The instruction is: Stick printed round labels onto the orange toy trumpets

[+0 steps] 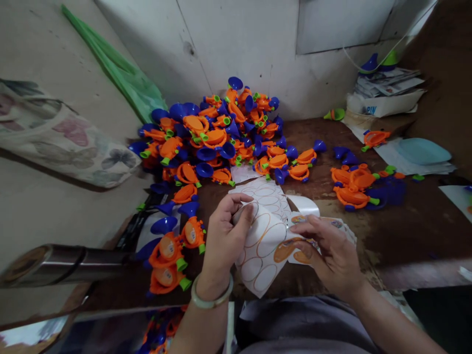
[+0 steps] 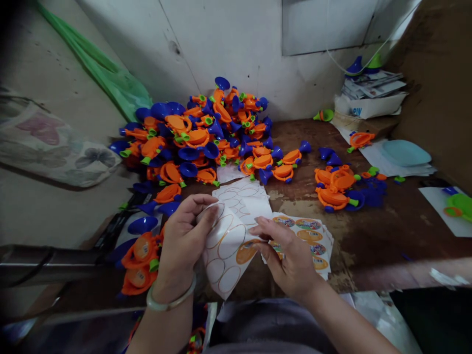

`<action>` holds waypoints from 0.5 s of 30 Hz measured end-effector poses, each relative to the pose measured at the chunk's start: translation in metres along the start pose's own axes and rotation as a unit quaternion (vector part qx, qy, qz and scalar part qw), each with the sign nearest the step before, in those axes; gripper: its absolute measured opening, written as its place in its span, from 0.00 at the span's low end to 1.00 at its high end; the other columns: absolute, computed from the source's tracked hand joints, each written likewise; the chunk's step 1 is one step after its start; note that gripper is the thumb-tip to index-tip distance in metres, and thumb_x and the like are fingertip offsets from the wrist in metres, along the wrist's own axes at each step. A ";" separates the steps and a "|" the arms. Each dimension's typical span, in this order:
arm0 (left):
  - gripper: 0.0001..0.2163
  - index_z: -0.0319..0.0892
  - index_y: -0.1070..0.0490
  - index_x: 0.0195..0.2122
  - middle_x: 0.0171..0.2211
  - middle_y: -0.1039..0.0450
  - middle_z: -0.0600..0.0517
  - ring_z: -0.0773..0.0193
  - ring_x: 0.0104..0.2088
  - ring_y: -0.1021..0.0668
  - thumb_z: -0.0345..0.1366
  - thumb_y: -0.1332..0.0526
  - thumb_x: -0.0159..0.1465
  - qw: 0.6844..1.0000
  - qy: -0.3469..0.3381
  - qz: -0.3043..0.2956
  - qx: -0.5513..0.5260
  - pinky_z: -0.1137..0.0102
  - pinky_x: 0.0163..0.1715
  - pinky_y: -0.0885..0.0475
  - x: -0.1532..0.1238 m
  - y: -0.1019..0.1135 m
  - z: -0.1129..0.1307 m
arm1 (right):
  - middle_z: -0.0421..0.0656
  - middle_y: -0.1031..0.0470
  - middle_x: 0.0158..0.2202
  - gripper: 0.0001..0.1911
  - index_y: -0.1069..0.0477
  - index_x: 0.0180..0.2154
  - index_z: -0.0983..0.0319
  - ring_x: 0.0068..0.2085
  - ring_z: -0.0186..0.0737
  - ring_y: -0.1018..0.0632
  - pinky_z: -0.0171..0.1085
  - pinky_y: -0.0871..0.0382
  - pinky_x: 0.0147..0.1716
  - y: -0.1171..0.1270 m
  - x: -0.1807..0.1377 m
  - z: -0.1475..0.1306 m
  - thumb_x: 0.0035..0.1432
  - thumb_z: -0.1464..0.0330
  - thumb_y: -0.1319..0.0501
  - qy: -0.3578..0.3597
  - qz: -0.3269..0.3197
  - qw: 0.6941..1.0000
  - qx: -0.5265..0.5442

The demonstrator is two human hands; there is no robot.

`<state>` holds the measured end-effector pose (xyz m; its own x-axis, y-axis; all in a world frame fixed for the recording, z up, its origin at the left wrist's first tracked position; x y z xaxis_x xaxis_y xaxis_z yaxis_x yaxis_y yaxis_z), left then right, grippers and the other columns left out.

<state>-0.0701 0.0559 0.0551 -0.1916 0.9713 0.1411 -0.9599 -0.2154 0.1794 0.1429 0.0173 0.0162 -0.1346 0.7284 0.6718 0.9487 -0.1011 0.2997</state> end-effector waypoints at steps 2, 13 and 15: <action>0.08 0.43 0.25 0.38 0.23 0.30 0.58 0.70 0.22 0.33 0.40 0.33 0.61 1.000 0.018 -0.017 -0.013 0.76 0.23 0.38 0.001 -0.002 -0.001 | 0.40 0.10 0.44 0.32 0.34 0.70 0.45 0.41 0.43 0.10 0.42 0.13 0.47 0.002 0.002 -0.002 0.71 0.76 0.37 0.009 -0.013 0.999 -0.031; 0.10 0.44 0.30 0.33 0.17 0.37 0.63 0.71 0.17 0.38 0.41 0.35 0.52 0.992 0.098 -0.061 -0.052 0.76 0.19 0.45 0.025 -0.020 -0.012 | 0.38 0.14 0.34 0.29 0.30 0.61 0.46 0.34 0.43 0.13 0.43 0.13 0.40 0.001 -0.003 0.014 0.67 0.81 0.41 0.094 -0.016 0.991 -0.095; 0.10 0.44 0.29 0.33 0.17 0.37 0.63 0.71 0.18 0.38 0.41 0.34 0.53 0.993 0.083 -0.063 -0.050 0.77 0.20 0.44 0.027 -0.022 -0.008 | 0.40 0.15 0.34 0.19 0.28 0.56 0.49 0.33 0.43 0.13 0.40 0.14 0.36 0.003 0.001 0.013 0.71 0.77 0.41 0.059 -0.002 0.993 -0.101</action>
Point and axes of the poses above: each hand's wrist, its own x-axis towards the middle knuckle, its own y-axis out of the back of the hand, z = x × y, the point moved 2 cm from there along x, towards the middle knuckle
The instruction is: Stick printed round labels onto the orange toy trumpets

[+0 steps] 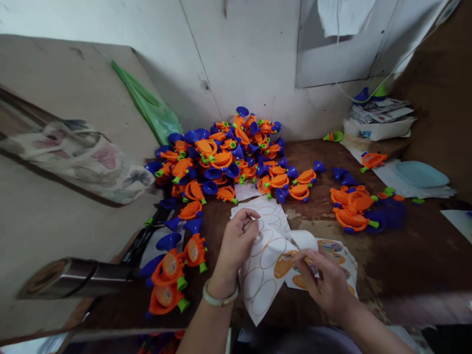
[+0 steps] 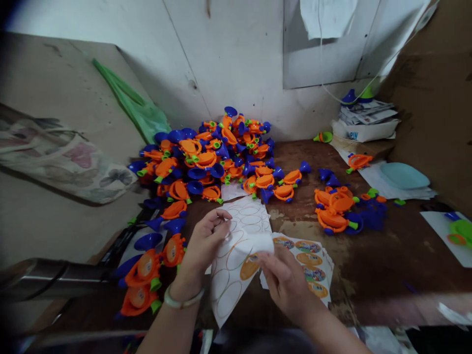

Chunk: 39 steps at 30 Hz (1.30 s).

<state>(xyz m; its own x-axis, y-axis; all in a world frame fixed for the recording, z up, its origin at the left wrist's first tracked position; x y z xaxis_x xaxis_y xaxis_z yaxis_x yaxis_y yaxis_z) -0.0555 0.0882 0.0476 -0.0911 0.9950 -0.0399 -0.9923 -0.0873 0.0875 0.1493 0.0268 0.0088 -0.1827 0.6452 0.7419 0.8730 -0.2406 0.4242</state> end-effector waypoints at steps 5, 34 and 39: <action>0.10 0.44 0.28 0.32 0.19 0.38 0.62 0.72 0.19 0.38 0.43 0.32 0.55 1.000 -0.029 -0.008 0.004 0.76 0.20 0.44 0.002 -0.005 0.009 | 0.43 0.14 0.38 0.16 0.32 0.63 0.53 0.37 0.44 0.11 0.40 0.12 0.39 0.003 0.006 0.003 0.77 0.66 0.41 -0.044 0.031 0.998 -0.012; 0.10 0.43 0.28 0.35 0.18 0.37 0.62 0.71 0.17 0.37 0.41 0.37 0.54 0.998 0.031 -0.012 0.053 0.75 0.18 0.47 0.018 -0.021 -0.007 | 0.38 0.12 0.35 0.32 0.28 0.62 0.48 0.35 0.45 0.13 0.44 0.13 0.39 0.001 -0.005 0.027 0.64 0.83 0.39 0.022 0.046 0.999 0.005; 0.06 0.43 0.27 0.36 0.20 0.35 0.61 0.70 0.18 0.33 0.37 0.38 0.58 0.995 0.002 -0.034 0.093 0.75 0.20 0.41 0.034 -0.017 -0.026 | 0.37 0.12 0.33 0.30 0.28 0.60 0.49 0.34 0.45 0.15 0.43 0.15 0.36 0.002 -0.007 0.029 0.64 0.82 0.39 0.040 0.046 0.998 -0.035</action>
<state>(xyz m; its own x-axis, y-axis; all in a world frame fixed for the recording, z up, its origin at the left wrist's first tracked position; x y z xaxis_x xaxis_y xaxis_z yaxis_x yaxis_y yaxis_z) -0.0442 0.1222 0.0191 -0.0255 0.9981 -0.0555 -0.9638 -0.0098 0.2663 0.1656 0.0425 -0.0107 -0.1418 0.5587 0.8171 0.8544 -0.3479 0.3861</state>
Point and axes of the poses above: each hand's wrist, its own x-axis towards the middle knuckle, its own y-axis out of the back of the hand, z = x × y, the point moved 2 cm from there along x, towards the middle knuckle
